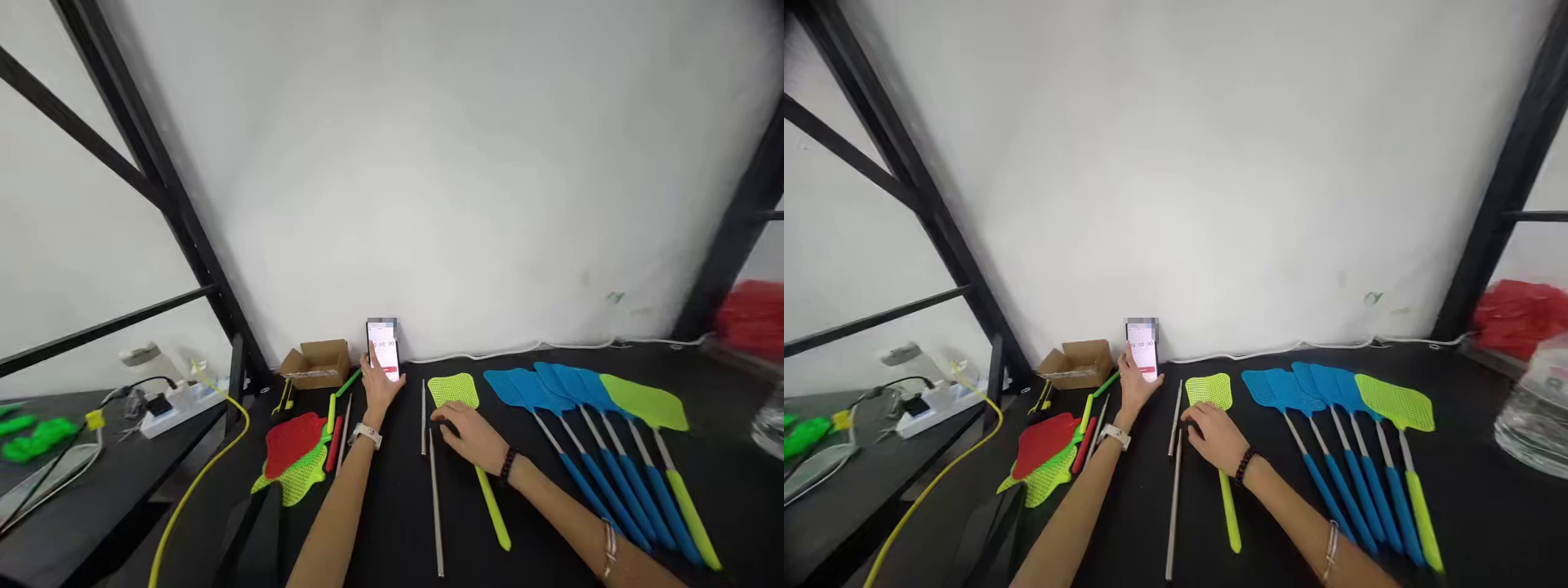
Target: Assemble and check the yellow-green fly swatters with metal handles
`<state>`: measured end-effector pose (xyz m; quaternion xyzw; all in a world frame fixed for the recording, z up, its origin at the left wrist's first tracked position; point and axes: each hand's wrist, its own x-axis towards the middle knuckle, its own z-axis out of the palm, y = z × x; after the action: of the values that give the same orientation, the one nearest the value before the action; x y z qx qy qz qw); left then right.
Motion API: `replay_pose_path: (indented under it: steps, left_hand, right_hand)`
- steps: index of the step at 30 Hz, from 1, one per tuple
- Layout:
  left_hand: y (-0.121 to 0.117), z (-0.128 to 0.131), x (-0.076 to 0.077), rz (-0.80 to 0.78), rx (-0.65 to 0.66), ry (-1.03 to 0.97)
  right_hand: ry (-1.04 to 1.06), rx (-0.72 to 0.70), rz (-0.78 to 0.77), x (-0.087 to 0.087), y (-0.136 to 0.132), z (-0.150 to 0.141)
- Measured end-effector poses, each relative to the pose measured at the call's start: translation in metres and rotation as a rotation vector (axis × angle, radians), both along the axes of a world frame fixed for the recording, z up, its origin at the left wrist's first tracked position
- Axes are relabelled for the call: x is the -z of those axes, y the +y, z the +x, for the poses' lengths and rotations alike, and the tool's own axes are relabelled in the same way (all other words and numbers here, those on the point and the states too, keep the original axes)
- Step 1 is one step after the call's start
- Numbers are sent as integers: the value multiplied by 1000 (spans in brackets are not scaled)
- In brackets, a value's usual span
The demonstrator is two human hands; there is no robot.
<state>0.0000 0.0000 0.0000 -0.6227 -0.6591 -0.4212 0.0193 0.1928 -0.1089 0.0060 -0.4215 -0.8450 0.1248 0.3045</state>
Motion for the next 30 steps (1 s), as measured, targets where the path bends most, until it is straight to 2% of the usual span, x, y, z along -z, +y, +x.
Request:
replay_pose_path:
  steps: [6,11,13,17,22,30]
  left_hand:
    - [-23,-2,3,-28,40,-7]
    - [-63,3,-3,-30,11,74]
    - [-76,6,-5,-64,67,117]
    - [-95,14,-6,-119,277,170]
    - [-106,23,-5,-127,482,256]
    - [-103,18,-5,-146,516,274]
  right_hand:
    - [-92,-47,9,0,-11,2]
    - [-142,-225,25,-5,-17,1]
    - [-157,-276,32,-5,-20,-2]
    - [-149,-289,19,-6,-25,-5]
    - [-137,-300,-31,-7,-28,-4]
    - [-142,-283,-58,-5,-23,-1]
